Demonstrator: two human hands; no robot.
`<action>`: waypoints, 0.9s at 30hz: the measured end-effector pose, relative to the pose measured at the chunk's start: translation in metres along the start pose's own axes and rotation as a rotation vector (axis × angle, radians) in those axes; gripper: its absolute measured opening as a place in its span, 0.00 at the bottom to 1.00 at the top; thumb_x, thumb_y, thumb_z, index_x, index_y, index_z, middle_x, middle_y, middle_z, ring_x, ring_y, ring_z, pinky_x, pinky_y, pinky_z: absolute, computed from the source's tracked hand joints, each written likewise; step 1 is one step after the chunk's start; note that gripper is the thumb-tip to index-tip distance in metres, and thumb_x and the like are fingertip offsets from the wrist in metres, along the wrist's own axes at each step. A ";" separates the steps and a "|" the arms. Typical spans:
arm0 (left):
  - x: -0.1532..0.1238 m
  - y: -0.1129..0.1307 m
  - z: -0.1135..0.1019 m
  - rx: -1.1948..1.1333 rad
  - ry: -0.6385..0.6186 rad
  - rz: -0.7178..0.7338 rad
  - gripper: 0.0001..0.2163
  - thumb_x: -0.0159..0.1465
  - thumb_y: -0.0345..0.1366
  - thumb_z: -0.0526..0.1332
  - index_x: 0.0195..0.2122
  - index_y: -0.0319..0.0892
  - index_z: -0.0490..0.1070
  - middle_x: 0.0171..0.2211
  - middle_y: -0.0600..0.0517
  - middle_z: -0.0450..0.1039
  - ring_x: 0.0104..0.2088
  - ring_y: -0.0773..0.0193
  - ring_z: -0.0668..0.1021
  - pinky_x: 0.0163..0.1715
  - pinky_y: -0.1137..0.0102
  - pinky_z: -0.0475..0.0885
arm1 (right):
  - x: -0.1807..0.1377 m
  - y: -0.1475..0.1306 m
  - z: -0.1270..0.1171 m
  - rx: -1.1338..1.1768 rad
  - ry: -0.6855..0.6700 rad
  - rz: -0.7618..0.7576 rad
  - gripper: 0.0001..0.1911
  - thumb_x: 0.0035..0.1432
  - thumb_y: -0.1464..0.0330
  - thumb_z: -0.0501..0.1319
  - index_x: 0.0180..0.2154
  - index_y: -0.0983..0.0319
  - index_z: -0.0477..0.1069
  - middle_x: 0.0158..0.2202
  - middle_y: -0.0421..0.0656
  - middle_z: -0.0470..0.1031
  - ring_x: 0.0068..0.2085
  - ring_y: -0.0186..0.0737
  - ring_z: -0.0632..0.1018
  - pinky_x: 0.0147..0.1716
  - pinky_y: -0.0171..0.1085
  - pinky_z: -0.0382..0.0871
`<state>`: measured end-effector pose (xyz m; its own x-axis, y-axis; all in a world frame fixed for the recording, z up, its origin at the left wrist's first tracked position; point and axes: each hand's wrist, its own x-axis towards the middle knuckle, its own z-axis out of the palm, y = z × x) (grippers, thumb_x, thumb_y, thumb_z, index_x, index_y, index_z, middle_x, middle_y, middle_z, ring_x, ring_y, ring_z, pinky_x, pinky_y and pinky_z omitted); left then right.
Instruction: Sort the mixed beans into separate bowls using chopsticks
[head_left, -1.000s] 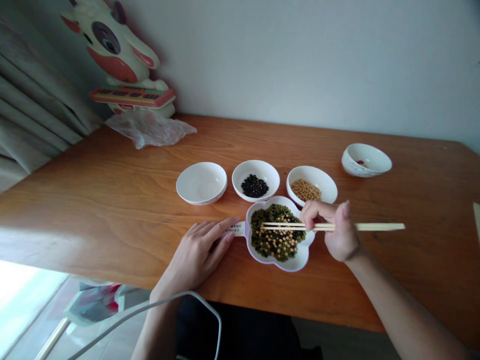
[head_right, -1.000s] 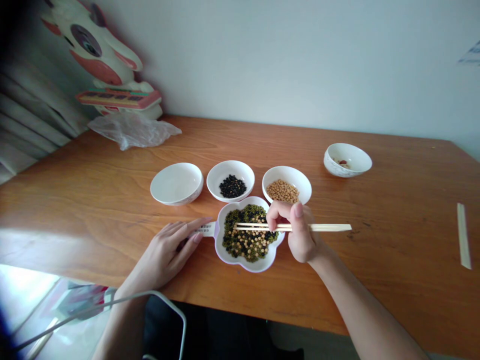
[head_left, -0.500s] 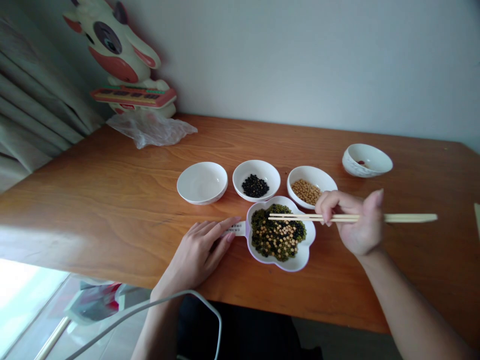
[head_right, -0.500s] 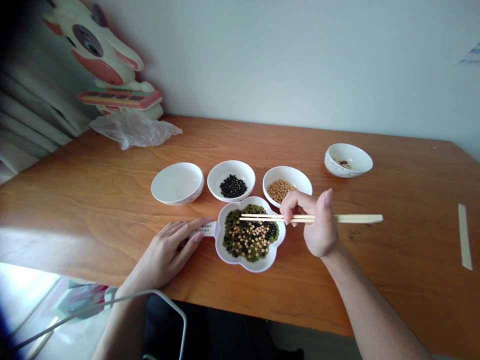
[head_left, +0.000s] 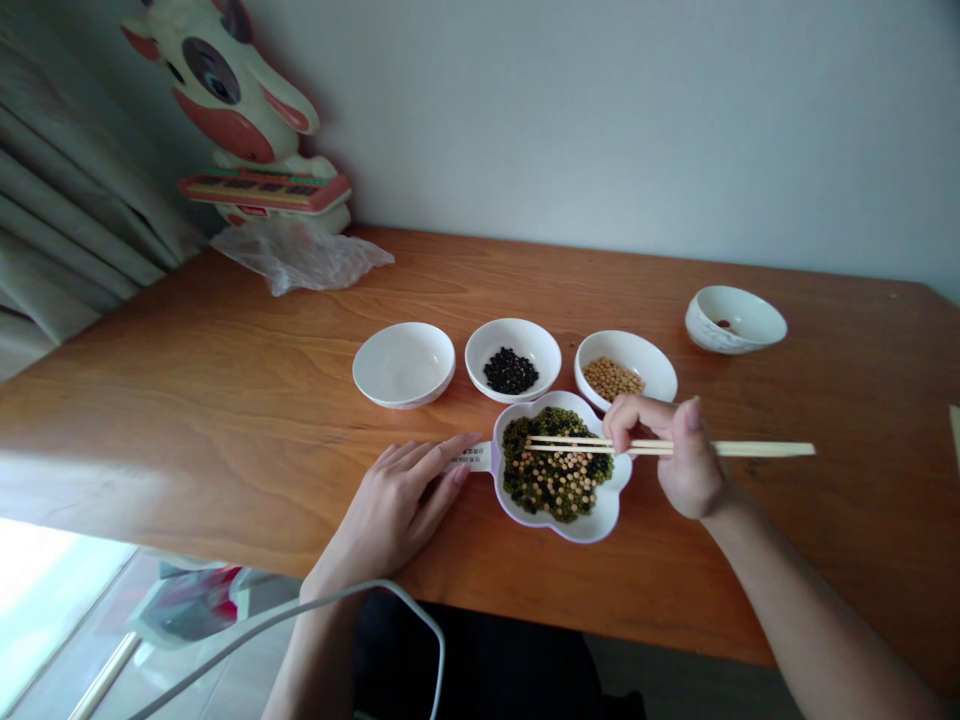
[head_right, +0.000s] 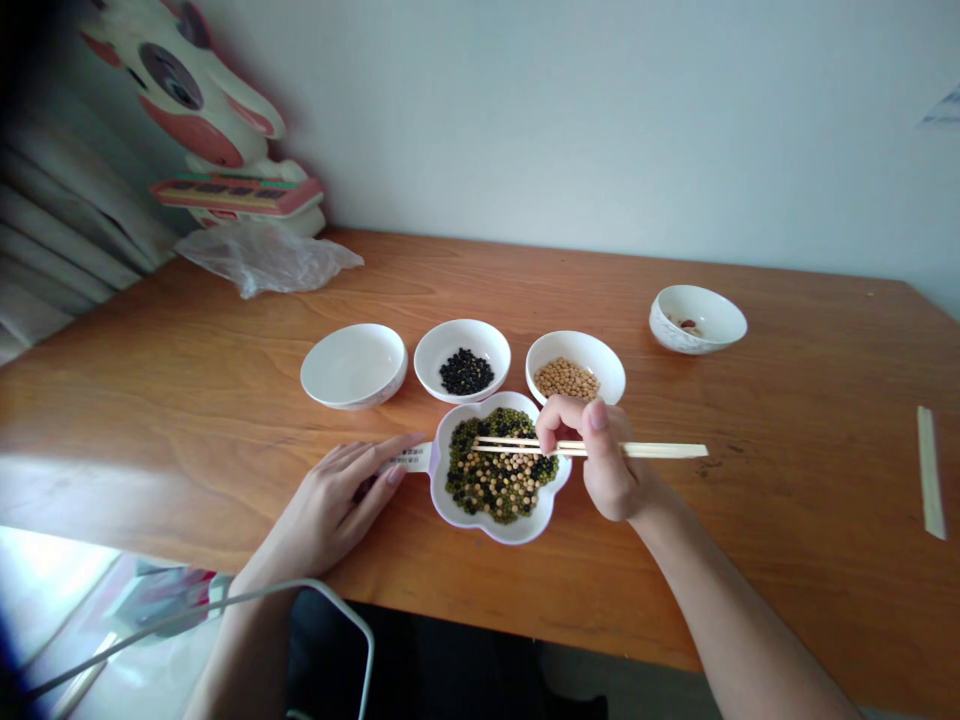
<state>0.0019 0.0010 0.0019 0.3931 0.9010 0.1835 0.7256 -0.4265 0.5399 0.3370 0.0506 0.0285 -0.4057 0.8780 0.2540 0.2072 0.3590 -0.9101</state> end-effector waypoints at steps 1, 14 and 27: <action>0.000 0.000 0.000 -0.001 -0.002 -0.001 0.17 0.77 0.38 0.55 0.66 0.52 0.66 0.56 0.49 0.79 0.52 0.54 0.80 0.54 0.58 0.71 | 0.000 0.000 0.000 0.003 0.005 -0.004 0.40 0.70 0.43 0.29 0.29 0.57 0.69 0.28 0.43 0.69 0.31 0.45 0.70 0.36 0.46 0.62; 0.000 0.000 0.000 -0.007 0.002 -0.003 0.18 0.77 0.38 0.55 0.66 0.51 0.66 0.56 0.48 0.79 0.52 0.54 0.80 0.55 0.57 0.71 | 0.008 -0.016 -0.015 0.141 0.315 -0.137 0.41 0.70 0.42 0.37 0.23 0.57 0.74 0.21 0.45 0.67 0.27 0.46 0.70 0.31 0.46 0.62; 0.001 0.001 -0.002 -0.004 -0.009 -0.013 0.17 0.77 0.39 0.55 0.65 0.51 0.66 0.55 0.48 0.79 0.52 0.55 0.80 0.55 0.58 0.71 | 0.007 -0.015 -0.044 -0.068 0.798 -0.369 0.36 0.71 0.45 0.43 0.20 0.57 0.71 0.20 0.48 0.64 0.27 0.48 0.71 0.31 0.46 0.58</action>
<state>0.0021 0.0012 0.0042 0.3889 0.9056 0.1692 0.7286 -0.4148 0.5451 0.3704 0.0652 0.0588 0.2799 0.6525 0.7042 0.2489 0.6591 -0.7097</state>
